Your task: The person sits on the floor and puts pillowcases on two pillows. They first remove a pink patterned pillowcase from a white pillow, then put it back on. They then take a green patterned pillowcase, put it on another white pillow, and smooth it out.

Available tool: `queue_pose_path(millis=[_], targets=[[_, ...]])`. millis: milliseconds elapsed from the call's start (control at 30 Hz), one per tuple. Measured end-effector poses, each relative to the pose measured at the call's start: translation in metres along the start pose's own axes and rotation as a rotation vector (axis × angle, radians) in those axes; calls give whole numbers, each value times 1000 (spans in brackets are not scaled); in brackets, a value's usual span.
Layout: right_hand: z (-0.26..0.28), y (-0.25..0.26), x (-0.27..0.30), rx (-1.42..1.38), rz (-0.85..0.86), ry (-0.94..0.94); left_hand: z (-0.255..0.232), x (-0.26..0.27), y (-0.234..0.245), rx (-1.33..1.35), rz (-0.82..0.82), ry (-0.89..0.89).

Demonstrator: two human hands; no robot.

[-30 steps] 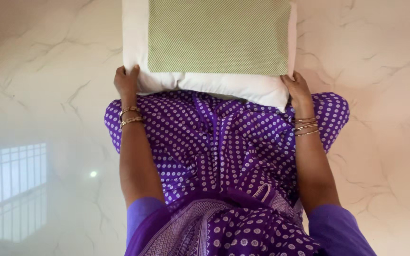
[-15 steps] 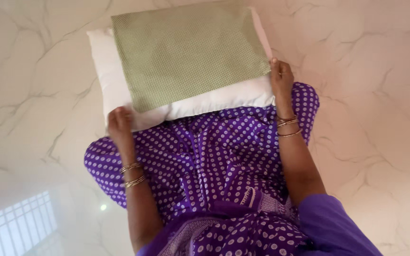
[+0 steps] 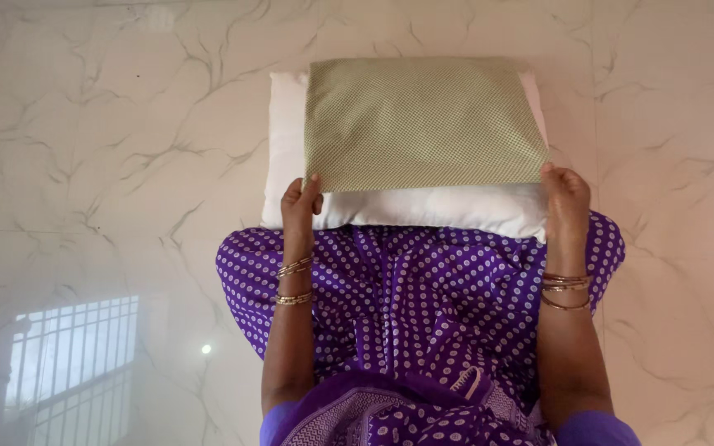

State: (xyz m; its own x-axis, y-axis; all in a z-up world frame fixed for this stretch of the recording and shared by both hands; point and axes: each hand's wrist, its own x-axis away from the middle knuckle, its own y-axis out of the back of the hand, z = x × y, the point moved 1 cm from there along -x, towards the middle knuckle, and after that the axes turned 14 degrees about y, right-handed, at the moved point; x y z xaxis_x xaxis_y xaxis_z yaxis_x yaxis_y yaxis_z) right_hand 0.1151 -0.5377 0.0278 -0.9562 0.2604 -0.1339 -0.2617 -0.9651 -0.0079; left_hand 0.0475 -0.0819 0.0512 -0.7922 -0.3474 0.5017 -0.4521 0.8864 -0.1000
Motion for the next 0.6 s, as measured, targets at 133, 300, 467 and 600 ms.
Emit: queue_pose_path(millis=[133,300,467,600], targets=[[79,-6,5,-488,-22,0,-68,59,2,295,188,-273],[121,-10,1,-421,5,209,-107,88,12,157,103,-375],[66,-24,-21,-276,162,-97,-86,48,4,-62,32,22],[105,-53,-93,-270,246,-29,-154,9,-9,-11,117,-195]])
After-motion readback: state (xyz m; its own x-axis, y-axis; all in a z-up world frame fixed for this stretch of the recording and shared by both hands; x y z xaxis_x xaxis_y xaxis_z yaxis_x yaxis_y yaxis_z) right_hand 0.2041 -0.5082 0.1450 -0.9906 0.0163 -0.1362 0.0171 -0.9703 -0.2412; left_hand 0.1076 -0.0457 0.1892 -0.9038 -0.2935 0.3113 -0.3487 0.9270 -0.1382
